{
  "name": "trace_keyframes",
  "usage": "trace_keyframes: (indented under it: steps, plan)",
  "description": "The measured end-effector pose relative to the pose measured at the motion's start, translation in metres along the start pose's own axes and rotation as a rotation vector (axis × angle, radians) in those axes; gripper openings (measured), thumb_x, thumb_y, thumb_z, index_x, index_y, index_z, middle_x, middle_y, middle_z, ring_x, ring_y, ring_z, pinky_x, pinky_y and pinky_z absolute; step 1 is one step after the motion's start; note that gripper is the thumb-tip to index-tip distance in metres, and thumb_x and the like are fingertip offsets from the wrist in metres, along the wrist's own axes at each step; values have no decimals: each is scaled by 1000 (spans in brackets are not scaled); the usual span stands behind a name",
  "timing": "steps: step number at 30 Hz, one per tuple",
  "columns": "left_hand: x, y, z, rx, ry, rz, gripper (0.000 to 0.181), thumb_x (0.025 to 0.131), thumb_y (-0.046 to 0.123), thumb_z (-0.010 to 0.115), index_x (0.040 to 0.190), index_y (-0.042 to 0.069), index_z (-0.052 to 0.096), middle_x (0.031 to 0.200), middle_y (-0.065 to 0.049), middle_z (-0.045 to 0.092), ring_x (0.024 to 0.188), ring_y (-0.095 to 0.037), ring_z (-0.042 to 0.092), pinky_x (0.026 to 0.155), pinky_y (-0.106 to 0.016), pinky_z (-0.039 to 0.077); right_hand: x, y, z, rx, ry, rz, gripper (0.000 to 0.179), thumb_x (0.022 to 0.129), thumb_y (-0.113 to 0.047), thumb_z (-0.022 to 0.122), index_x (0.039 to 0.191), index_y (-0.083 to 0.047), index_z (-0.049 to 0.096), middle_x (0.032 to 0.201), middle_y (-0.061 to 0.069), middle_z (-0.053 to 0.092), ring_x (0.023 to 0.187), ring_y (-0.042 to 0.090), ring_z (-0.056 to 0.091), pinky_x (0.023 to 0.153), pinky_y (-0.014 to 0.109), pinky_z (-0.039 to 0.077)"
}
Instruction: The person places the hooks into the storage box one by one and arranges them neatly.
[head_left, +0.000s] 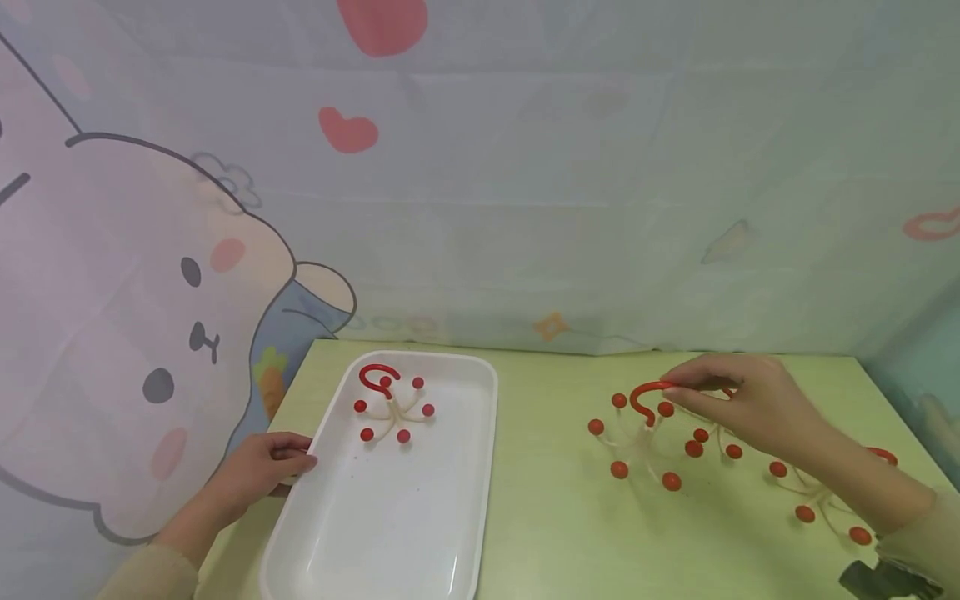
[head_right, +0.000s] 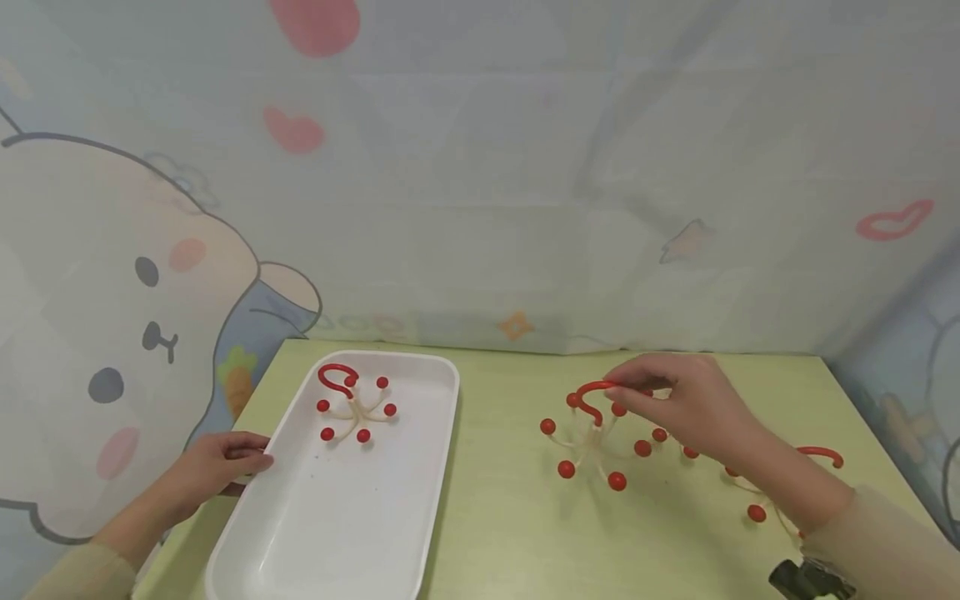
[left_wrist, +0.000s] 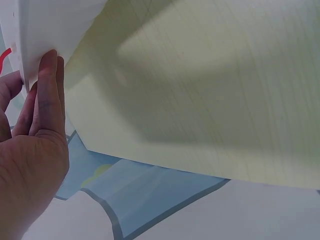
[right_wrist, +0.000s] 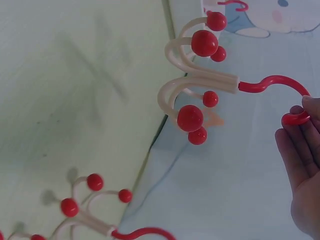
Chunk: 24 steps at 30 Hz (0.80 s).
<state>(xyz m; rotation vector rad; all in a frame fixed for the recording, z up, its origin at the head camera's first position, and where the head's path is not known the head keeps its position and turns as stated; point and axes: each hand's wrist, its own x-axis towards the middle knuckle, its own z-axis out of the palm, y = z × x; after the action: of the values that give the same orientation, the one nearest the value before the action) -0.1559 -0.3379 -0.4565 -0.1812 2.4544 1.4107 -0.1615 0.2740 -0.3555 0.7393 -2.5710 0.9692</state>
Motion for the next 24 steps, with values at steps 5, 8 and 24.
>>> trace_keyframes:
  steps: [5,8,24]
  plan:
    - [0,1,1,7,4,-5,43,101,13,74,133,-13,63,113,-18,77,95,-24,76,80,-45,67,23,-17,9,41,-35,-7,21,90,-9,87,106,-22,84,93,-15,79,84,0,73,72,15,57]
    - [1,2,1,8,4,-9,43,101,13,74,133,-13,63,113,-18,77,95,-24,76,80,-45,67,35,-28,15,66,-54,8,18,91,-13,87,106,-22,84,96,-14,80,87,2,75,73,18,59]
    - [2,-1,-1,-3,2,-13,44,101,13,74,134,-13,62,113,-17,76,96,-25,76,80,-45,67,89,-54,61,204,-120,-44,11,93,-12,85,104,-15,85,92,-8,80,83,7,76,79,26,64]
